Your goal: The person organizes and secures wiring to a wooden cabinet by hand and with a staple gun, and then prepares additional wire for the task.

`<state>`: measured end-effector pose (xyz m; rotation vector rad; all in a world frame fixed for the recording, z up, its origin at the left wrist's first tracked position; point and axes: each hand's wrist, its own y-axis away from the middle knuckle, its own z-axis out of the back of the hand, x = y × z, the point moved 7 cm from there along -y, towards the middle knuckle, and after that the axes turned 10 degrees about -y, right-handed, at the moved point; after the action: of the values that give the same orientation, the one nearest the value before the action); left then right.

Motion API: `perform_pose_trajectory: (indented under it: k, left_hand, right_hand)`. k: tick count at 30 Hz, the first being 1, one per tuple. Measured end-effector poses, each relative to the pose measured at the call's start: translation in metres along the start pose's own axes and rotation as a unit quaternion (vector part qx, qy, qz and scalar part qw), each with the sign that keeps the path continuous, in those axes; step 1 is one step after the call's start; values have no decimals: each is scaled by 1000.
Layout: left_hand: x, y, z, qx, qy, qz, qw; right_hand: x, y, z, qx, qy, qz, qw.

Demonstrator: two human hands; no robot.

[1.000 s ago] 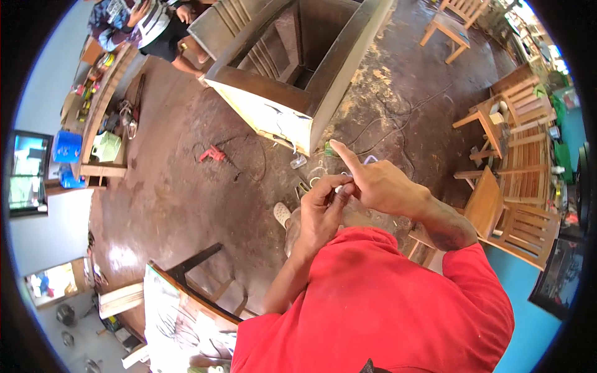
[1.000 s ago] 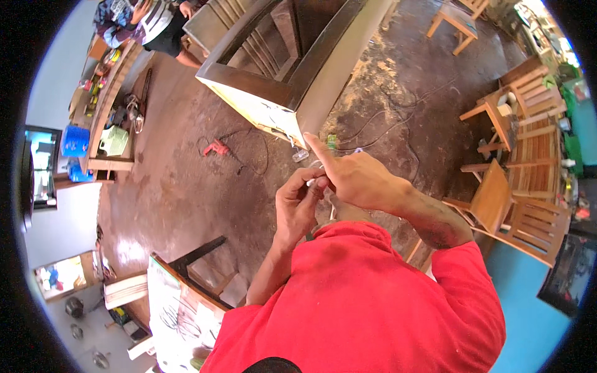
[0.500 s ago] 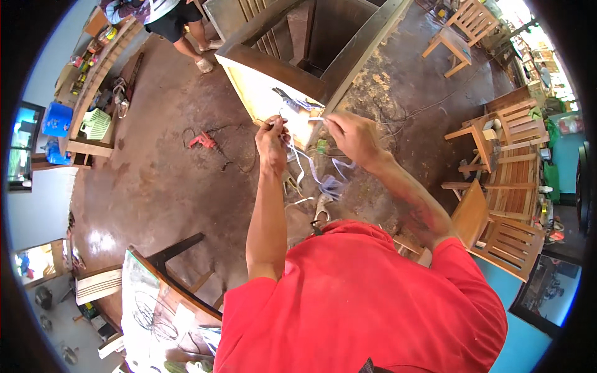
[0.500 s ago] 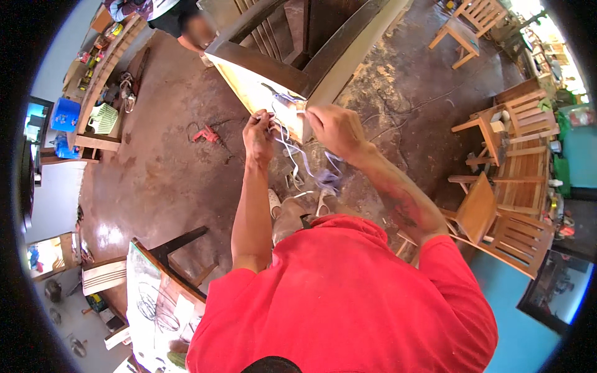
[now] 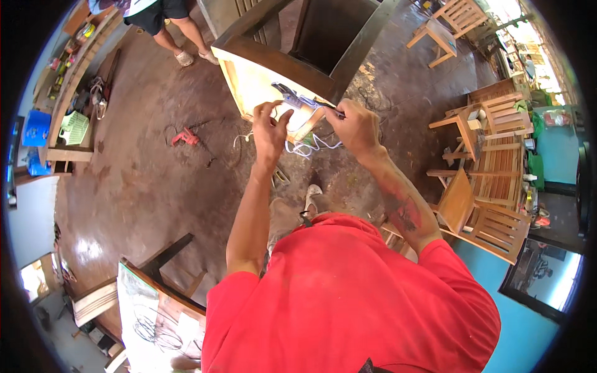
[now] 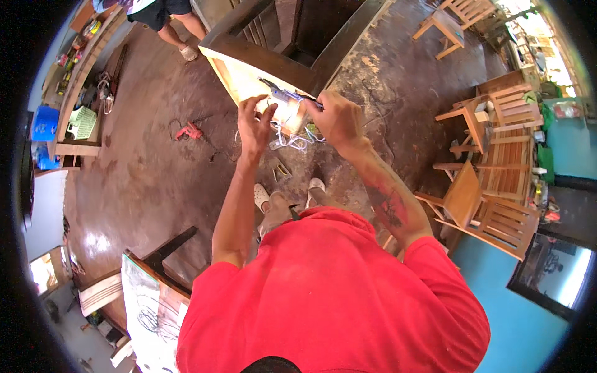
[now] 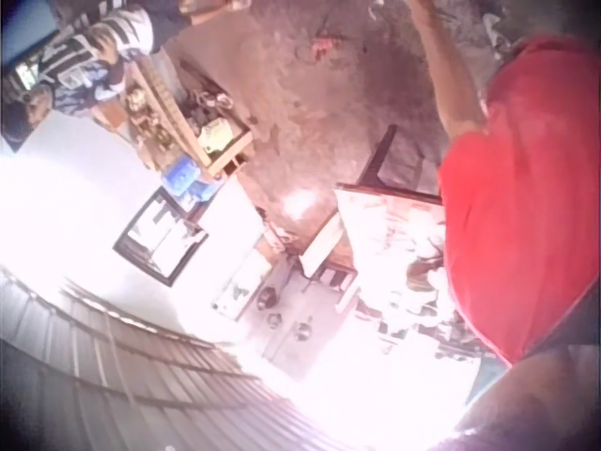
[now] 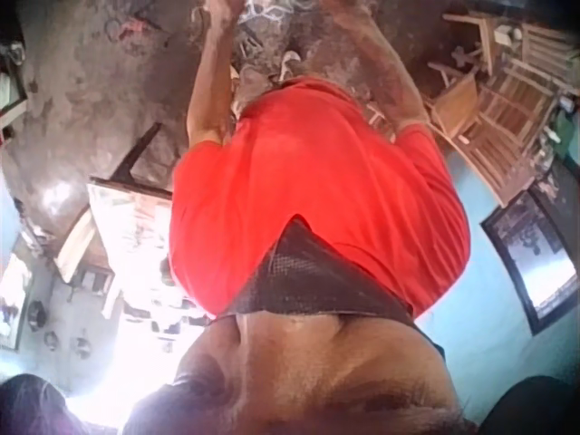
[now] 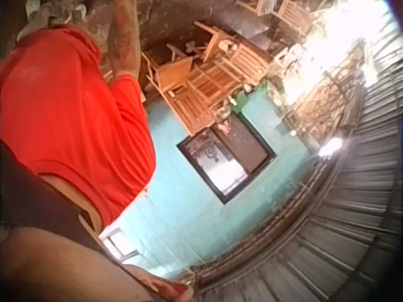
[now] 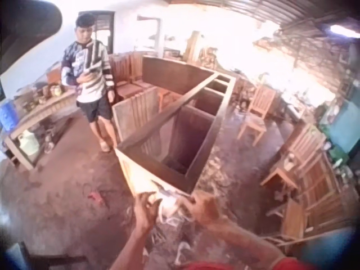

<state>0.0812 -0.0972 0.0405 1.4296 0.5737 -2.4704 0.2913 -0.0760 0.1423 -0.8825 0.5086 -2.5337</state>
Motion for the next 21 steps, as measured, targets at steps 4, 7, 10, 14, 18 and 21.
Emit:
perform_pose_trajectory:
  k: [4,7,10,14,18,21]
  left_hand:
    - [-47,3,-19,79,83,-95,989]
    - [-47,-1,-32,96,123,-93,983]
    - [-47,3,-35,66,55,-159,983]
    - [-51,4,-37,25,12,-226,974]
    - [-55,4,-35,-41,-24,-307,951]
    - [-56,4,-38,-55,-34,-312,948]
  right_hand:
    - [-4,1,2,7,-40,4,999]
    - [-12,7,0,22,-86,2,996]
    - [-10,12,3,1,-114,22,993]
    - [-7,10,7,9,-114,5,993]
    - [4,0,10,16,-26,43,999]
    - [11,-2,10,26,36,120,992]
